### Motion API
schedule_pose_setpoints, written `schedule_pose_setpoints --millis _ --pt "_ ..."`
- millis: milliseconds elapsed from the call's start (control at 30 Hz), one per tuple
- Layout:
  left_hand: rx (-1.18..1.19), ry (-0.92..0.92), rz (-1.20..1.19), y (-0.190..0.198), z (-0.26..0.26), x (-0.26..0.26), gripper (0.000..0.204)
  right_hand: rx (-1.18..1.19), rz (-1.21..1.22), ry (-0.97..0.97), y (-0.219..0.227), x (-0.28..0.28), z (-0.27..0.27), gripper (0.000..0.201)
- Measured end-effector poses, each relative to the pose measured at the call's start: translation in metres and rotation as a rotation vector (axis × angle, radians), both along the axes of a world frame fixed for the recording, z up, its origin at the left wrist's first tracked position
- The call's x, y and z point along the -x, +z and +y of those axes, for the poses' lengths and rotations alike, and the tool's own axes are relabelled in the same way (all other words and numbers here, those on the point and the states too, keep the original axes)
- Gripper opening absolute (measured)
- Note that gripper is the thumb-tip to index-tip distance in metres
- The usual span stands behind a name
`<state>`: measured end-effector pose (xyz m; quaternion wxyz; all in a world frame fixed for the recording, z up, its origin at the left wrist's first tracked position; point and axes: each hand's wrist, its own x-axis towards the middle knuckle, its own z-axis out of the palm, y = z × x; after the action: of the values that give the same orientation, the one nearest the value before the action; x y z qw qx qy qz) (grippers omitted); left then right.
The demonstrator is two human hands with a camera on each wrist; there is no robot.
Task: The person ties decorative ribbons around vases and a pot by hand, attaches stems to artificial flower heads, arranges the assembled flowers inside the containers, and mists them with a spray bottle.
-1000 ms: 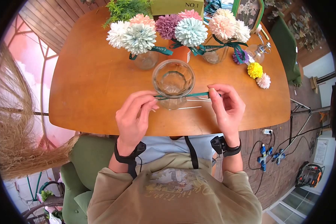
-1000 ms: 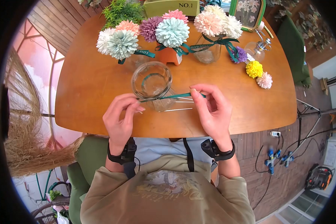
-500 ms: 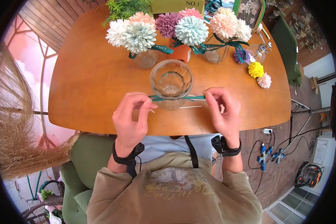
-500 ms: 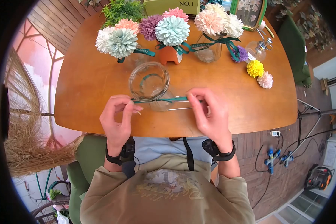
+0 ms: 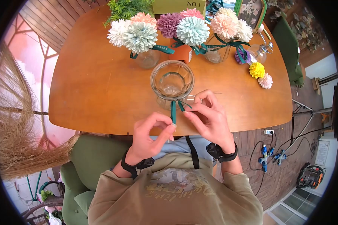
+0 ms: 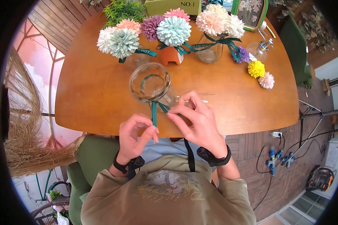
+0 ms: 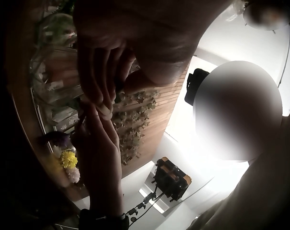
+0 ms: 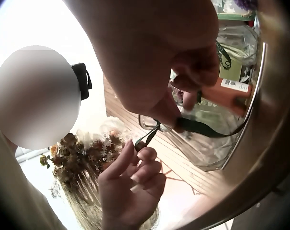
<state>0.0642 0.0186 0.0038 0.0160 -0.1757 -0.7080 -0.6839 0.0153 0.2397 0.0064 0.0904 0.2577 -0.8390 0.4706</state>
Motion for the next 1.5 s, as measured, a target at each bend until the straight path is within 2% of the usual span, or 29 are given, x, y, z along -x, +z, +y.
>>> schedule_pose_setpoints --millis 100,167,200,267,300,367,500,533,600,633,700,767,867,967,1200,1267,1400,1467,1500 --pt "0.09 0.071 0.05 -0.003 0.003 -0.001 0.008 0.022 0.094 -0.015 0.007 0.0 -0.005 0.011" --pt "0.115 0.092 0.092 0.002 0.007 0.0 0.009 0.086 -0.324 -0.068 0.011 -0.004 -0.007 0.009" --pt "0.139 0.115 0.135 0.004 0.009 0.0 0.011 0.086 -0.323 -0.069 0.01 -0.005 -0.009 0.009" --pt "0.143 0.121 0.121 0.004 0.012 -0.001 0.014 0.415 -0.564 0.023 0.006 -0.005 -0.014 0.011" --pt "0.148 0.126 0.107 0.004 0.013 -0.002 0.016 0.415 -0.563 0.023 0.01 -0.005 -0.016 0.011" --pt "0.163 0.121 0.107 0.003 0.013 -0.002 0.018 0.694 -0.812 0.087 0.022 -0.006 -0.021 0.013" --pt "0.19 0.131 0.1 0.004 0.013 -0.002 0.018 0.732 -0.686 0.111 -0.001 -0.006 -0.028 0.013" --pt "0.19 0.13 0.099 0.0 0.011 -0.001 0.018 0.664 -0.692 0.103 0.001 -0.005 -0.027 0.012" --pt "0.202 0.264 0.358 -0.012 0.008 0.0 0.017 0.596 -0.698 0.095 0.006 -0.004 -0.026 0.012" --pt "0.202 0.264 0.357 -0.015 0.009 -0.001 0.017 0.522 -0.714 0.093 0.009 -0.003 -0.024 0.013" --pt "-0.096 0.384 0.109 -0.016 0.014 -0.006 0.019 0.448 -0.732 0.092 0.012 -0.004 -0.024 0.014" --pt "-0.059 0.324 0.042 -0.013 0.013 -0.004 0.019 0.586 -0.779 0.096 0.013 -0.005 -0.027 0.015" --pt "0.037 0.242 -0.009 -0.014 0.018 -0.003 0.015 0.642 -0.779 0.113 0.015 -0.007 -0.028 0.015" --pt "0.013 0.152 -0.153 -0.015 0.02 -0.006 0.013 0.627 -0.746 0.108 0.01 -0.008 -0.027 0.016" --pt "-0.068 0.091 -0.18 -0.02 0.018 0.003 0.011 0.605 -0.639 0.086 0.014 -0.011 -0.025 0.022" --pt "-0.142 0.065 -0.291 -0.016 0.018 0.004 0.011 0.568 -0.534 -0.019 0.014 -0.016 -0.026 0.028" --pt "-0.247 0.063 -0.333 -0.014 0.015 0.007 0.012 0.458 -0.426 -0.041 0.014 -0.018 -0.019 0.027" --pt "-0.337 0.046 -0.409 -0.01 0.014 0.008 0.014 0.206 0.005 0.077 0.007 -0.012 -0.015 0.028" --pt "-0.337 0.046 -0.409 -0.009 0.014 0.009 0.014 0.206 0.004 0.078 0.008 -0.009 -0.014 0.028"
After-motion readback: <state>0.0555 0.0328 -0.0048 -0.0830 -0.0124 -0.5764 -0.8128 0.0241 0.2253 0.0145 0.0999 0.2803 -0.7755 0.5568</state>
